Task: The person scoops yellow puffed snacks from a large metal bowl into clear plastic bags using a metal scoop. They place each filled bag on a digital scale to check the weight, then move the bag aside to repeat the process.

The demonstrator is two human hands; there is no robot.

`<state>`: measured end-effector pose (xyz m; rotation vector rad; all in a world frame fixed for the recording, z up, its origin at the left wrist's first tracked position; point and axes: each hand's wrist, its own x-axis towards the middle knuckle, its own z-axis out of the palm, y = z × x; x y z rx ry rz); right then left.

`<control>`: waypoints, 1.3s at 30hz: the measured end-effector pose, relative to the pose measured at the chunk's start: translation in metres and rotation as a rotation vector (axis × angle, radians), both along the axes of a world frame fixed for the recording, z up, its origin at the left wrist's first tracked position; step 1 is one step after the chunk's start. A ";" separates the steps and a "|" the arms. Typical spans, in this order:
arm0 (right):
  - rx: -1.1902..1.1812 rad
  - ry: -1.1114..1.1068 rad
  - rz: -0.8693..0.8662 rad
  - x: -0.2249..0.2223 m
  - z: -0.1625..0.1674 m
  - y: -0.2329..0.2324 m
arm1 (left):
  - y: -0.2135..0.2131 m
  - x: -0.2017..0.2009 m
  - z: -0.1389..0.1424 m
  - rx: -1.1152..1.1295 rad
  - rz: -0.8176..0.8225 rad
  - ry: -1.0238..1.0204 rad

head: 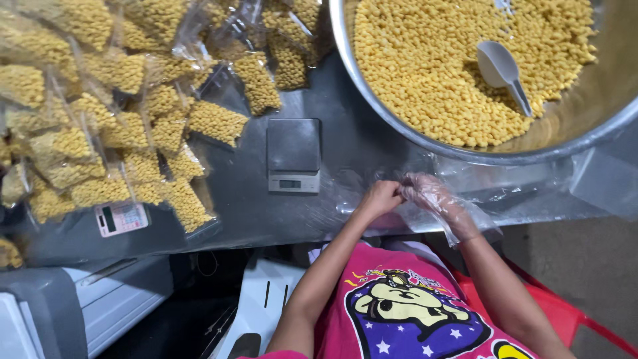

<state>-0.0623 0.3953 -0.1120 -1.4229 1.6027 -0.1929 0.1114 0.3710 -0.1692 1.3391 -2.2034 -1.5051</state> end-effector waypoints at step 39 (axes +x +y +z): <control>-0.776 0.265 0.695 0.080 -0.025 -0.089 | -0.057 0.072 0.178 -0.778 -0.150 0.177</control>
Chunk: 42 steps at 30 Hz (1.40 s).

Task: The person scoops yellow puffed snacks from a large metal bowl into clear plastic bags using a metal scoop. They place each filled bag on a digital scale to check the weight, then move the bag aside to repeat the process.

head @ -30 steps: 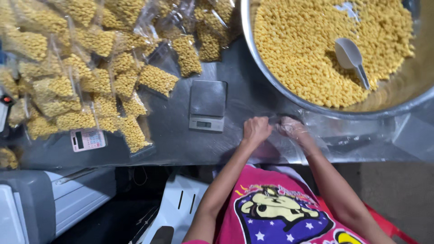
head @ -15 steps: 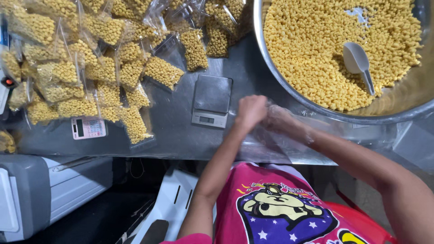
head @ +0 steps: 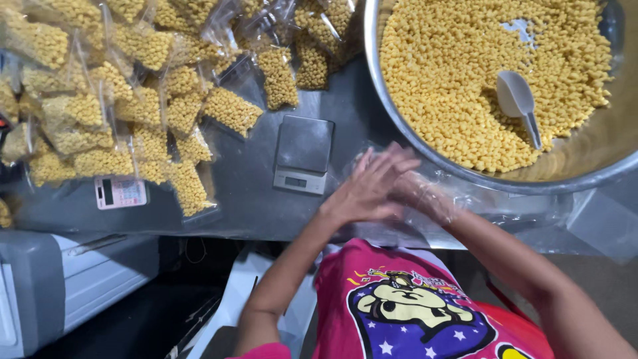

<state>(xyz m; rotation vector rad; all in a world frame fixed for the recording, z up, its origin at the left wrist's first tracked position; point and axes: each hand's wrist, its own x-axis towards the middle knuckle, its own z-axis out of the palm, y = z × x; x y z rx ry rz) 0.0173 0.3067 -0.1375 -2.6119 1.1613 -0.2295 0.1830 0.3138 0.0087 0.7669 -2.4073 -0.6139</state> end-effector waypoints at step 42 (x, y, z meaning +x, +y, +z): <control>0.622 0.000 -0.812 -0.287 -0.031 -0.156 | -0.250 -0.137 -0.010 0.322 0.196 -0.131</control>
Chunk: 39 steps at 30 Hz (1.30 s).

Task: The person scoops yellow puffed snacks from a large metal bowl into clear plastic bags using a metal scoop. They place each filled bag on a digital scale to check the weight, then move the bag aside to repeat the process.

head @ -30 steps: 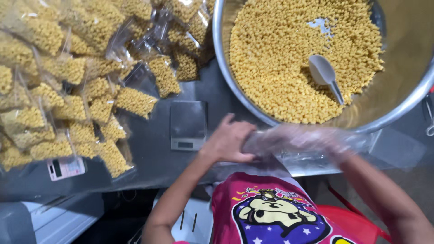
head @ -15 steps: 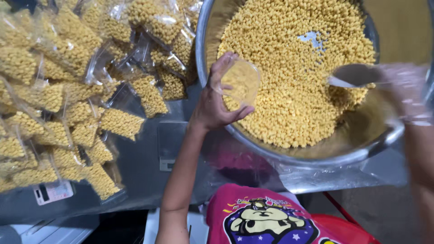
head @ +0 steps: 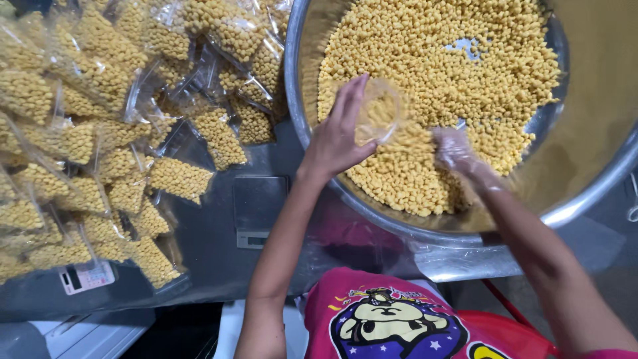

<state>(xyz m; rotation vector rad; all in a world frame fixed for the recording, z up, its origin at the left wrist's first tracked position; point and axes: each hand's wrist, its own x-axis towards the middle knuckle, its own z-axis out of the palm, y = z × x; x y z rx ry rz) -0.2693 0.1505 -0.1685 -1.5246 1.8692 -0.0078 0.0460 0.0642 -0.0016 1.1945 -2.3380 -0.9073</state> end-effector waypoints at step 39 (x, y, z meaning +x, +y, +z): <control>0.228 0.718 0.435 -0.025 0.345 -0.016 | 0.038 -0.038 -0.030 -0.274 -0.140 0.071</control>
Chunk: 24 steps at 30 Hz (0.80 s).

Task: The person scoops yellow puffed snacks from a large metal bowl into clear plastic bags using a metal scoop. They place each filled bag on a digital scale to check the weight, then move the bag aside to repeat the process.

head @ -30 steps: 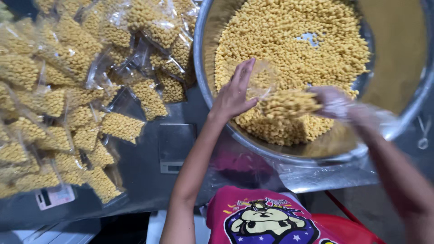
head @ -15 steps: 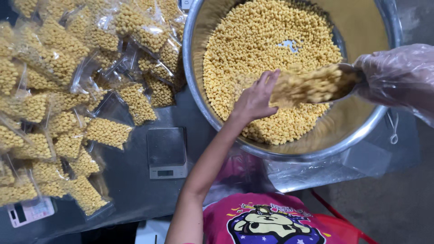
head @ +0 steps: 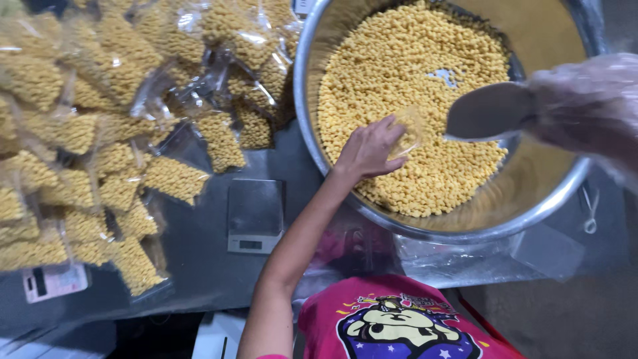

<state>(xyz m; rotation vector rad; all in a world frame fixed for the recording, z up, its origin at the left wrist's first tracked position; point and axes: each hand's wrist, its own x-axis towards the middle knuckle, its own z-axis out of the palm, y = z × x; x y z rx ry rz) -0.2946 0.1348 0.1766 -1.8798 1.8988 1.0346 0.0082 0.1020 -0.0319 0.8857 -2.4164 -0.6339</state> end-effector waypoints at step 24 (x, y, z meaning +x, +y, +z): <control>0.099 -0.260 -0.246 -0.131 -0.208 0.123 | 0.081 0.253 0.146 0.260 0.518 0.393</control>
